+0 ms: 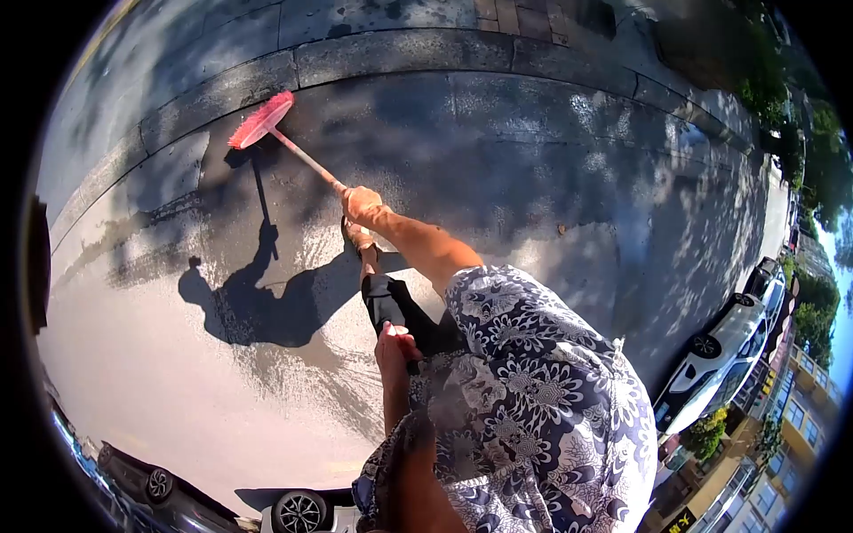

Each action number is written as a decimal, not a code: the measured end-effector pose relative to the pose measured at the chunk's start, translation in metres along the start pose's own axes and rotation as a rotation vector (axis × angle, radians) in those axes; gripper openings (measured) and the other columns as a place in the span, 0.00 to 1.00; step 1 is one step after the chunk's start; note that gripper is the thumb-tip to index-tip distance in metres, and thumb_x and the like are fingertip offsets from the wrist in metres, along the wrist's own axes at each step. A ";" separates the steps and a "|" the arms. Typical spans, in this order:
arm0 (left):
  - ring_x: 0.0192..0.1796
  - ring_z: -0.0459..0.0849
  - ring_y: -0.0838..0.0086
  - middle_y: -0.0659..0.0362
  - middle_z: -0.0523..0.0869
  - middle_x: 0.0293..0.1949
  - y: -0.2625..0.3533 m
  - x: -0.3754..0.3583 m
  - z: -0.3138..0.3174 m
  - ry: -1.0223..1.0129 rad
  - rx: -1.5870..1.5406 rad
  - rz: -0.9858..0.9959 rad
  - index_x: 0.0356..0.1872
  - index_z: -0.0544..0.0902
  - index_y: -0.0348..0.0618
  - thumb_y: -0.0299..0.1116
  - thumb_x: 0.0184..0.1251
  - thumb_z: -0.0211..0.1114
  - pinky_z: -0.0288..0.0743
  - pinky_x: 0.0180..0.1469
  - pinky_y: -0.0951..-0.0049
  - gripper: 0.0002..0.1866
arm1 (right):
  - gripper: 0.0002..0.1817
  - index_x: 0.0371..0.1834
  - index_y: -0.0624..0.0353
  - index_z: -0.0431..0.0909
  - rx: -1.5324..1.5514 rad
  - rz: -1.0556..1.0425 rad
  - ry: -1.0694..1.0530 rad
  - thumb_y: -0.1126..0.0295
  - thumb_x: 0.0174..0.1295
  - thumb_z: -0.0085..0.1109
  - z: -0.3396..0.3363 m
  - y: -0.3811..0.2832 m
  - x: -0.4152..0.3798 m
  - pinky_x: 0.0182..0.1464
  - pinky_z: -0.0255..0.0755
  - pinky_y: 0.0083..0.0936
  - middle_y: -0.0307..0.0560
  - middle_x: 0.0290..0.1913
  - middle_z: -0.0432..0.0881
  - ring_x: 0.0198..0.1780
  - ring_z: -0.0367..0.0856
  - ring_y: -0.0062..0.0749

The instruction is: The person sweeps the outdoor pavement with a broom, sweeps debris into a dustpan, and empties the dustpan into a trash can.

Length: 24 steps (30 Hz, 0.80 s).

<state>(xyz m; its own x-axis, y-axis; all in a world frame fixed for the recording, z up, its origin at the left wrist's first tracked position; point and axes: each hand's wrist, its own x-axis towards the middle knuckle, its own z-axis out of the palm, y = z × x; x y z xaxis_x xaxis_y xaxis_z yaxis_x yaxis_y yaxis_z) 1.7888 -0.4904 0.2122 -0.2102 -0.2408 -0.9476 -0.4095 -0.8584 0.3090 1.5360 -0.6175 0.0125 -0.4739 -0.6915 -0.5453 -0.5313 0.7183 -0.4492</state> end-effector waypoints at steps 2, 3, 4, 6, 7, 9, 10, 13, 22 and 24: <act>0.19 0.77 0.75 0.61 0.80 0.24 0.007 0.007 -0.014 -0.049 0.082 -0.056 0.35 0.80 0.43 0.48 0.80 0.53 0.74 0.24 0.74 0.20 | 0.41 0.84 0.29 0.44 0.021 0.101 0.076 0.69 0.68 0.45 -0.032 0.078 -0.006 0.30 0.80 0.48 0.60 0.33 0.87 0.31 0.87 0.54; 0.19 0.77 0.75 0.61 0.80 0.23 0.013 0.018 -0.025 -0.025 0.193 -0.077 0.35 0.80 0.42 0.48 0.80 0.53 0.74 0.23 0.74 0.20 | 0.41 0.83 0.27 0.44 -0.042 0.192 0.084 0.70 0.68 0.45 -0.043 0.115 -0.021 0.30 0.80 0.48 0.61 0.33 0.86 0.31 0.87 0.53; 0.19 0.77 0.75 0.61 0.80 0.23 0.024 0.028 -0.037 -0.002 0.304 -0.090 0.34 0.79 0.42 0.47 0.79 0.53 0.73 0.23 0.74 0.19 | 0.42 0.83 0.27 0.45 -0.072 0.200 0.137 0.70 0.68 0.47 -0.051 0.156 -0.045 0.32 0.81 0.48 0.60 0.34 0.87 0.32 0.88 0.52; 0.20 0.76 0.76 0.61 0.78 0.21 0.064 0.037 -0.048 -0.064 0.430 -0.026 0.33 0.79 0.43 0.47 0.78 0.55 0.74 0.22 0.74 0.19 | 0.37 0.81 0.30 0.53 -0.077 0.354 0.078 0.68 0.69 0.47 -0.066 0.221 -0.132 0.34 0.82 0.48 0.58 0.33 0.87 0.32 0.88 0.52; 0.19 0.75 0.75 0.61 0.77 0.21 0.078 0.046 -0.058 -0.098 0.446 -0.037 0.33 0.78 0.42 0.45 0.78 0.54 0.74 0.22 0.73 0.18 | 0.30 0.77 0.31 0.63 -0.075 0.412 0.142 0.65 0.70 0.45 -0.057 0.253 -0.184 0.33 0.82 0.48 0.58 0.32 0.86 0.31 0.88 0.52; 0.18 0.76 0.75 0.60 0.77 0.21 0.112 0.056 -0.065 -0.159 0.582 0.037 0.33 0.78 0.41 0.45 0.78 0.54 0.75 0.21 0.74 0.18 | 0.35 0.80 0.26 0.56 -0.041 0.625 0.088 0.67 0.70 0.42 -0.051 0.262 -0.288 0.38 0.82 0.48 0.58 0.33 0.87 0.33 0.87 0.55; 0.17 0.76 0.75 0.60 0.78 0.21 0.130 0.059 -0.063 -0.222 0.632 0.077 0.34 0.78 0.41 0.45 0.78 0.55 0.76 0.20 0.74 0.18 | 0.34 0.81 0.26 0.55 -0.068 0.682 0.048 0.67 0.71 0.39 -0.042 0.259 -0.335 0.38 0.82 0.48 0.58 0.32 0.87 0.33 0.87 0.54; 0.17 0.78 0.76 0.60 0.79 0.22 0.182 0.067 -0.042 -0.214 0.839 0.146 0.37 0.77 0.41 0.46 0.80 0.55 0.76 0.18 0.77 0.17 | 0.25 0.70 0.37 0.74 0.092 0.935 0.084 0.65 0.71 0.41 0.028 0.265 -0.450 0.40 0.81 0.49 0.59 0.34 0.87 0.35 0.87 0.56; 0.17 0.78 0.75 0.59 0.79 0.22 0.195 0.049 0.047 -0.294 1.058 0.453 0.38 0.76 0.40 0.45 0.80 0.55 0.76 0.17 0.75 0.17 | 0.26 0.69 0.31 0.75 0.558 1.533 0.160 0.64 0.67 0.46 0.144 0.206 -0.700 0.52 0.80 0.44 0.54 0.49 0.87 0.50 0.87 0.50; 0.15 0.78 0.74 0.57 0.79 0.21 0.166 0.043 0.061 -0.324 1.121 0.442 0.37 0.76 0.39 0.44 0.80 0.54 0.76 0.16 0.73 0.17 | 0.24 0.67 0.33 0.76 0.775 1.618 0.225 0.64 0.68 0.46 0.160 0.207 -0.743 0.56 0.78 0.46 0.57 0.52 0.86 0.54 0.84 0.55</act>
<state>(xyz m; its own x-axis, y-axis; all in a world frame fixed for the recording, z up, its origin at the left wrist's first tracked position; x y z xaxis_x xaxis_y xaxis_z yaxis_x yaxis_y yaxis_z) 1.6575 -0.6150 0.2281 -0.6662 -0.1507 -0.7304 -0.7454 0.1643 0.6460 1.8907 0.0572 0.2116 -0.2457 0.7046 -0.6657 0.8847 0.4436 0.1430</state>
